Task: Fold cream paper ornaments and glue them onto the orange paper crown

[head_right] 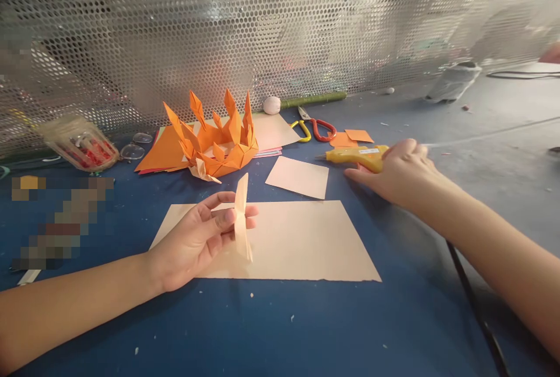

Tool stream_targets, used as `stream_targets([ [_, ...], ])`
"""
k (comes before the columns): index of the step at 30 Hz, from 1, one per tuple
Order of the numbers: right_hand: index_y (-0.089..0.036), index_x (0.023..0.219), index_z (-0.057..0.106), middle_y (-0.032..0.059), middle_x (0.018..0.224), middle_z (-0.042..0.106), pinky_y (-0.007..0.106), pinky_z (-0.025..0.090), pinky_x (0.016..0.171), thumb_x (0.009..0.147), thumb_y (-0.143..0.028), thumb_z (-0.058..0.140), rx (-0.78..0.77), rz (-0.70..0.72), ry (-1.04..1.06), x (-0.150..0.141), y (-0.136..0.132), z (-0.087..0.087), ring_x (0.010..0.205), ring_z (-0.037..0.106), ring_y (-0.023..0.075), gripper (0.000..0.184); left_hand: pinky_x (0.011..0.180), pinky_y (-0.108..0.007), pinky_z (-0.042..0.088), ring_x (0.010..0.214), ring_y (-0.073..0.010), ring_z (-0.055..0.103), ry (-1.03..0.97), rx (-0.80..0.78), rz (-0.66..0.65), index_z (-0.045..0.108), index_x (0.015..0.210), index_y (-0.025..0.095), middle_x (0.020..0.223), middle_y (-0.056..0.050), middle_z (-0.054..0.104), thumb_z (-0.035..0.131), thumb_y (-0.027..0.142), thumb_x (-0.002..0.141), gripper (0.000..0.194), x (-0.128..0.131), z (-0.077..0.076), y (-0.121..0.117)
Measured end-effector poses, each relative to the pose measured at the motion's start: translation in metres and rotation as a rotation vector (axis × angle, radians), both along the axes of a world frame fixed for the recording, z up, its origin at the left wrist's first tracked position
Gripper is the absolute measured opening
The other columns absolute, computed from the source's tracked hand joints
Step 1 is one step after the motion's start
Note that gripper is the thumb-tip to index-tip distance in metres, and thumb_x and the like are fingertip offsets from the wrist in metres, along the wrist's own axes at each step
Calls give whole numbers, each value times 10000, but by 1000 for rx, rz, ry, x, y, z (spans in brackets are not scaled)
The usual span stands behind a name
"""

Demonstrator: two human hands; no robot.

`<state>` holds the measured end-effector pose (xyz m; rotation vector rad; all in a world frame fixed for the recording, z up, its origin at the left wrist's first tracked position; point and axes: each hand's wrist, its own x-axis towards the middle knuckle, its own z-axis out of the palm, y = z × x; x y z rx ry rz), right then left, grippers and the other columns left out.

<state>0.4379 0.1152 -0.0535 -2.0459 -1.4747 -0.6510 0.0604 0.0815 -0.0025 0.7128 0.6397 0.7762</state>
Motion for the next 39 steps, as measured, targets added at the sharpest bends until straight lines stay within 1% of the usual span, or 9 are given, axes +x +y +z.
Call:
stream_targets([
  [2,-254,824,462,190,851,598,520,463,609,684,-747,756,53,45,20,-15,-5,7,828,626,397,591,799,-263,582,848,-174,795,2,3,-1,732,831,186,896,-54,849,1002,219,652,325,0,0,0],
  [4,-229,936,496,214,985,598,574,506,705,777,-705,713,103,210,17,-41,-16,21,996,621,432,547,769,-249,587,834,-167,797,1,7,-9,737,819,184,898,-52,851,1005,220,647,321,0,0,0],
  [7,-276,1032,473,115,1062,615,440,588,770,941,-580,616,135,645,-28,-95,-43,42,1068,656,299,348,755,-235,592,827,-165,800,2,-4,-6,741,801,182,894,-54,852,1019,230,620,335,0,1,0],
  [9,-307,993,484,44,1014,607,401,602,817,964,-530,620,133,889,-82,-134,-62,49,976,677,233,263,765,-220,591,827,-155,797,7,-11,5,743,789,181,894,-51,852,1022,233,614,334,1,1,-1],
  [13,-281,1033,507,74,1044,610,359,626,755,981,-322,630,70,1067,-7,-183,-84,45,943,694,216,139,761,-201,591,736,-119,760,17,2,8,758,769,172,780,-8,823,1032,264,586,342,2,1,-2],
  [19,-265,1066,541,74,1050,590,359,629,793,928,-142,646,90,1086,205,-188,-80,42,951,674,212,212,676,-170,594,706,-97,734,25,15,34,787,762,165,795,-8,816,1032,292,579,331,3,0,-1],
  [30,-264,1031,600,62,1053,591,328,637,824,971,-163,634,76,1135,226,-184,-80,40,945,696,179,122,581,-171,630,706,-90,691,73,106,131,777,660,156,799,21,708,1032,292,558,307,2,-1,-4],
  [35,-271,1020,617,44,1017,622,294,636,810,949,-141,641,60,1136,324,-187,-80,41,927,716,173,150,602,-167,648,698,-82,690,72,182,163,788,644,186,801,29,684,999,256,639,222,1,-4,-6],
  [39,-269,989,635,36,1002,641,280,637,829,946,-135,664,58,1153,439,-188,-81,40,932,729,164,143,480,-128,603,646,-71,660,130,263,200,795,633,204,822,25,671,997,270,638,213,0,-2,-8],
])
